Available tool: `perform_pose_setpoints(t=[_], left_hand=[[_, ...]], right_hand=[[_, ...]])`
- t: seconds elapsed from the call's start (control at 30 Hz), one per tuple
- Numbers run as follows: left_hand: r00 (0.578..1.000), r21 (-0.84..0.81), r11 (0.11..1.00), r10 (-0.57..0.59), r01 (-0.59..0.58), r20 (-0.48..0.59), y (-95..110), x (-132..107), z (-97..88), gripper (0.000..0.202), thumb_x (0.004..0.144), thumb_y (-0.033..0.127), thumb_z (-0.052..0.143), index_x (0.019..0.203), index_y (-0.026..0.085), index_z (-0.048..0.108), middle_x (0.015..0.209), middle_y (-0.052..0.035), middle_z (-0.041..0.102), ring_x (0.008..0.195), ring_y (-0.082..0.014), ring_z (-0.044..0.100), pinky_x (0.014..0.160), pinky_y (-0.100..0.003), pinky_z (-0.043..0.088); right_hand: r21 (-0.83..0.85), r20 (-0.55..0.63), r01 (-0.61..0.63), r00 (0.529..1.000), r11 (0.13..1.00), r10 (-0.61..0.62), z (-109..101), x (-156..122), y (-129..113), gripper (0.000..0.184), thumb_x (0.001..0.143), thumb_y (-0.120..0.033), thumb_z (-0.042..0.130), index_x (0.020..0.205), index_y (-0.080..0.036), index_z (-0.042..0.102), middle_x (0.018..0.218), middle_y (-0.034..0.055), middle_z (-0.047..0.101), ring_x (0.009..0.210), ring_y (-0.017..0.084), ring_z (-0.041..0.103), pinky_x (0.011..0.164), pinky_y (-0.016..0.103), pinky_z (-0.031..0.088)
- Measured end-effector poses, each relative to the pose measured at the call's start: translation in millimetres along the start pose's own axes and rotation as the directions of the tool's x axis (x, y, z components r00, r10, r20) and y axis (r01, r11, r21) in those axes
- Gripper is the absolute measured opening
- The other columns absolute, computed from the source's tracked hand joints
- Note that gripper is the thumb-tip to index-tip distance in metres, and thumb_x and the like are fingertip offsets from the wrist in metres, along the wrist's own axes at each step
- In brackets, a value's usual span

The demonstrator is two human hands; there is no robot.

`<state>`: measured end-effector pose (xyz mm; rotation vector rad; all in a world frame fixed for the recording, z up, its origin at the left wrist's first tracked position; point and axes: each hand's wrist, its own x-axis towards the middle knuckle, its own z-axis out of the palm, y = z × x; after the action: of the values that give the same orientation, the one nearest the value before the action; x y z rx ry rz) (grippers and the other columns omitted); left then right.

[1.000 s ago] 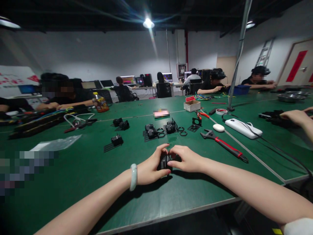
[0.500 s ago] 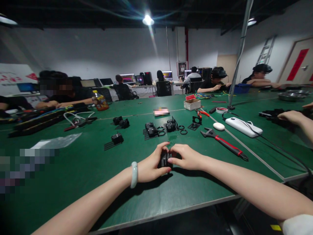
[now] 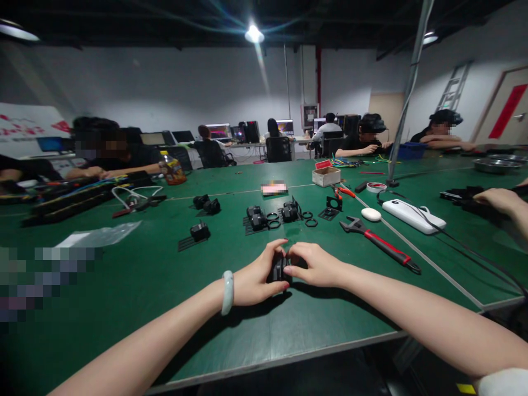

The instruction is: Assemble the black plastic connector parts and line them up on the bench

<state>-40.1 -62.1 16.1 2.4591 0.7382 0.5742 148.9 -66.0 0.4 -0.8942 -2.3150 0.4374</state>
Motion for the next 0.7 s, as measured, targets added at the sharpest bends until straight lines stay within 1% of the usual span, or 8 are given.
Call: perform_pose_setpoints(t=[0.3,0.4,0.57,0.7], left_hand=[[1.0,-0.008,1.0,0.019,-0.019,-0.021,-0.2,-0.3,2.0,0.072,0.064,0.022,0.059,0.123,0.018,0.018,0.103,-0.0082,0.042,0.095,-0.0207,0.046,0.086,-0.039,0.037],[0.999,-0.015,0.999,0.03,-0.03,-0.014,-1.1,-0.2,2.7,0.073,0.064,0.023,0.06,0.122,0.017,0.018,0.104,-0.0084,0.043,0.097,-0.0212,0.046,0.087,-0.04,0.037],[0.999,-0.013,0.999,0.035,-0.034,0.017,-1.4,0.5,1.6,0.075,0.064,0.023,0.06,0.123,0.014,0.015,0.108,-0.0105,0.041,0.101,-0.022,0.043,0.088,-0.039,0.036],[0.999,-0.009,0.999,0.047,-0.047,0.017,0.1,1.3,0.6,0.073,0.065,0.022,0.059,0.123,0.015,0.016,0.11,-0.0106,0.041,0.102,-0.0216,0.043,0.089,-0.04,0.035]], right_hand=[[0.039,0.007,-0.004,1.0,0.999,0.004,1.4,-0.8,1.8,0.021,0.075,-0.034,0.051,0.085,-0.015,0.05,0.08,0.0044,0.057,0.07,0.014,0.051,0.062,0.025,0.04],[0.04,0.009,0.009,1.0,0.999,-0.01,0.7,-3.4,1.9,0.025,0.072,-0.033,0.055,0.09,-0.015,0.049,0.084,0.0057,0.056,0.075,0.016,0.051,0.066,0.027,0.04],[0.071,0.014,0.055,0.998,0.996,-0.056,-1.8,-6.4,-0.7,0.038,0.067,-0.031,0.06,0.099,-0.016,0.046,0.093,0.0075,0.054,0.083,0.018,0.05,0.073,0.03,0.04],[0.074,-0.011,0.077,0.997,0.994,-0.076,-2.1,-4.8,-1.7,0.036,0.067,-0.026,0.059,0.099,-0.017,0.045,0.093,0.0072,0.053,0.085,0.018,0.05,0.075,0.031,0.04]])
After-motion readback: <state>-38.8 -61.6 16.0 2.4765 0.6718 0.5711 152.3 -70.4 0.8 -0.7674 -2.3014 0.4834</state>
